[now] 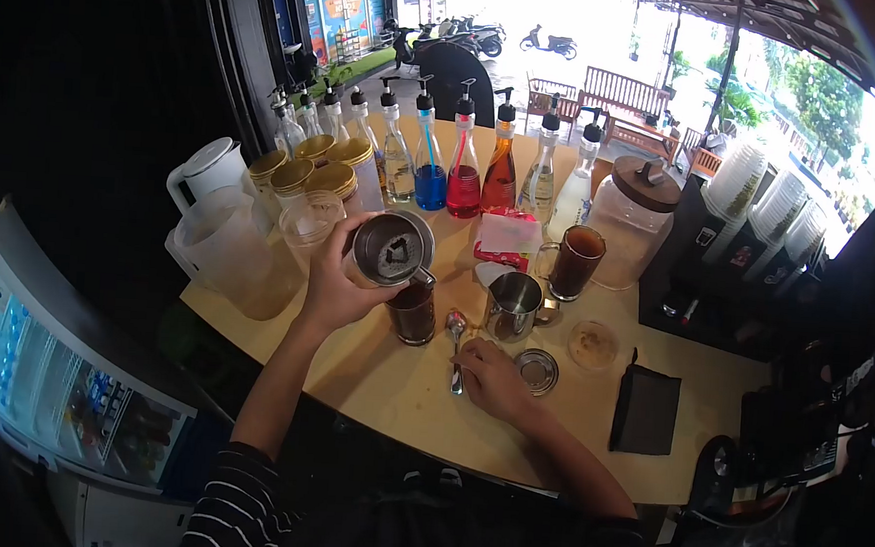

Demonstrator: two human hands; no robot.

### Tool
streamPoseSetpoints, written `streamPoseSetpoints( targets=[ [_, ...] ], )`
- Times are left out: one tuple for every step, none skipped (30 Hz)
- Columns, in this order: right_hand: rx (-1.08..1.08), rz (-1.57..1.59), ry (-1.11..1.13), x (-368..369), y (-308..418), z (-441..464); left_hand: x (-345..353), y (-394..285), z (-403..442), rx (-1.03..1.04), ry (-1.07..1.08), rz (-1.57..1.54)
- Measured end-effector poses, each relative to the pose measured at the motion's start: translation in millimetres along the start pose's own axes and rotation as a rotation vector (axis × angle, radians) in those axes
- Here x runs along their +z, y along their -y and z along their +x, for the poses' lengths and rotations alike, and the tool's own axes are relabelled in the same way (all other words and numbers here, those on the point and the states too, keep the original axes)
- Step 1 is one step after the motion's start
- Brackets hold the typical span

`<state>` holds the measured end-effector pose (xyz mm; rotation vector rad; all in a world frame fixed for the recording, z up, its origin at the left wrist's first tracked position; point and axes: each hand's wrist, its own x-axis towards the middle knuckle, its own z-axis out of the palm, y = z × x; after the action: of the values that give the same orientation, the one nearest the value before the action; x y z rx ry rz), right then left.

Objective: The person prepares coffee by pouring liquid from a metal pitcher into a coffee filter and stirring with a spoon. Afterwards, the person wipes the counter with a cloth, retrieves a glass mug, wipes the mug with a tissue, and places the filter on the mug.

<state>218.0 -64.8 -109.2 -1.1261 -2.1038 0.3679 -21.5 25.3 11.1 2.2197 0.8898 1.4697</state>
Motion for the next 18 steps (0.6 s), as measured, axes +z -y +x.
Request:
streamPoseSetpoints(
  targets=[
    [-0.018,-0.002,-0.006,0.3,0.1,-1.1,1.4,1.3,-0.7,0.002,0.004,-0.002],
    [-0.015,-0.001,-0.007,-0.4,1.0,-1.5,2.0,2.0,-2.0,-0.038,0.004,-0.008],
    [-0.017,0.023,-0.005,-3.0,3.8,0.1,2.1,2.5,-2.9,-0.077,0.001,-0.013],
    [-0.019,0.046,-0.002,-5.1,6.0,1.6,3.0,4.3,-2.3,-0.101,0.008,-0.037],
    [-0.020,0.046,-0.001,-5.6,7.4,2.3,3.9,5.0,-2.3,-0.102,0.007,-0.037],
    [-0.021,0.061,-0.009,-6.0,8.7,3.4,4.8,5.4,-2.1,-0.133,0.012,-0.049],
    [-0.024,0.075,-0.016,-7.0,10.1,4.9,5.4,5.1,-1.6,-0.164,0.017,-0.061],
    [-0.028,0.075,-0.015,-9.7,13.5,6.4,6.1,3.4,-1.7,-0.163,0.013,-0.059],
    [-0.011,0.092,-0.020,-13.5,18.5,8.0,7.0,0.5,-2.9,-0.189,0.028,-0.050],
    [0.006,0.110,-0.026,-16.3,21.9,9.8,8.0,-1.5,-4.4,-0.215,0.043,-0.040],
    [0.002,0.109,-0.026,-18.7,22.2,11.1,9.3,-1.4,-6.0,-0.213,0.040,-0.038],
    [-0.011,0.108,-0.071,-22.3,20.9,11.7,11.0,-0.1,-7.7,-0.216,0.048,-0.037],
    [-0.024,0.107,-0.117,-26.3,19.9,12.6,12.2,0.9,-9.3,-0.218,0.055,-0.035],
    [-0.029,0.105,-0.116,-31.0,20.3,13.7,12.7,1.1,-10.9,-0.227,0.065,-0.004],
    [-0.002,0.130,-0.140,-36.3,21.6,14.7,13.3,2.1,-12.1,-0.226,0.061,-0.003],
    [0.026,0.154,-0.166,-40.9,23.3,16.1,14.2,3.5,-13.2,-0.226,0.065,0.005],
    [0.024,0.153,-0.166,-44.4,24.7,18.2,15.1,4.8,-14.0,-0.226,0.069,0.014],
    [0.037,0.173,-0.200,-48.0,26.0,20.9,16.0,6.0,-14.6,-0.224,0.068,0.013]
  ],
)
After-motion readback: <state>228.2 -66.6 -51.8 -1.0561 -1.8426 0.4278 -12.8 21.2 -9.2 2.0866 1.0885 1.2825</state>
